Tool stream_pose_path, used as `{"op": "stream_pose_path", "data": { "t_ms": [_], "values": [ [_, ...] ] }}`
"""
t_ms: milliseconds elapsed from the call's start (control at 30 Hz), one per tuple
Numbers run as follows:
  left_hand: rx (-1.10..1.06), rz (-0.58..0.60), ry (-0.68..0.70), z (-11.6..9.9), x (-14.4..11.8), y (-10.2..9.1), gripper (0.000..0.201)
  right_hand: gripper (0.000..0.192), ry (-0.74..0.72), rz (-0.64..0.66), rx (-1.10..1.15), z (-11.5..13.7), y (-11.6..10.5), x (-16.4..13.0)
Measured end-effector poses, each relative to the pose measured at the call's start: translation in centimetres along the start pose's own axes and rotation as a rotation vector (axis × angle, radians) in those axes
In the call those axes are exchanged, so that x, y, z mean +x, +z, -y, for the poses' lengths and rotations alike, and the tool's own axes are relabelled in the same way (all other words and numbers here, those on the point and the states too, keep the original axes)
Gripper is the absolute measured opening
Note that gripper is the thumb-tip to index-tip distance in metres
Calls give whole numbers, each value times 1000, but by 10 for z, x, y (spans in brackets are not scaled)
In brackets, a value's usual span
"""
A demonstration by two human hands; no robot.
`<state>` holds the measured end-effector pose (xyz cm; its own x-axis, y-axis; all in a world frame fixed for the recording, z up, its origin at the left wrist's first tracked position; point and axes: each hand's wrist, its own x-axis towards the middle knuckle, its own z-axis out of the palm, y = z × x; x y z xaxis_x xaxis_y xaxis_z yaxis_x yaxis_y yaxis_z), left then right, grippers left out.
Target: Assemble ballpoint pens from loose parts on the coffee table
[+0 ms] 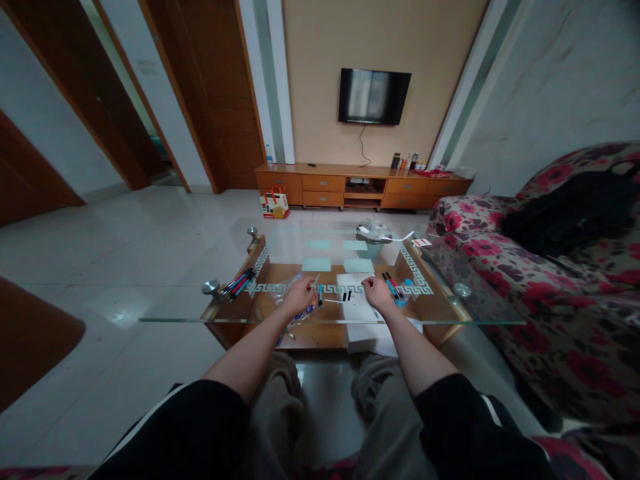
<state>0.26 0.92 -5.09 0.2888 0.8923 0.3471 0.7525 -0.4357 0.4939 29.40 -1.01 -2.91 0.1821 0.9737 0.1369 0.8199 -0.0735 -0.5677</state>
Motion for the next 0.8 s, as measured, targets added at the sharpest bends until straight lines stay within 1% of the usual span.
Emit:
{"op": "stream_pose_path", "data": {
  "t_ms": [233, 400, 633, 800],
  "values": [
    [-47, 74, 120, -6, -1, 0, 29, 23, -15, 17, -6, -9, -3, -3],
    [-79, 90, 112, -5, 1, 4, 30, 24, -42, 35, -3, -14, -6, -7],
    [-81, 88, 99, -4, 2, 5, 33, 24, -83, 109, -33, -4, -8, -9],
    [-86, 116, 171, 0, 1, 5, 36, 23, -89, 129, -56, 2, 0, -7]
  ]
}}
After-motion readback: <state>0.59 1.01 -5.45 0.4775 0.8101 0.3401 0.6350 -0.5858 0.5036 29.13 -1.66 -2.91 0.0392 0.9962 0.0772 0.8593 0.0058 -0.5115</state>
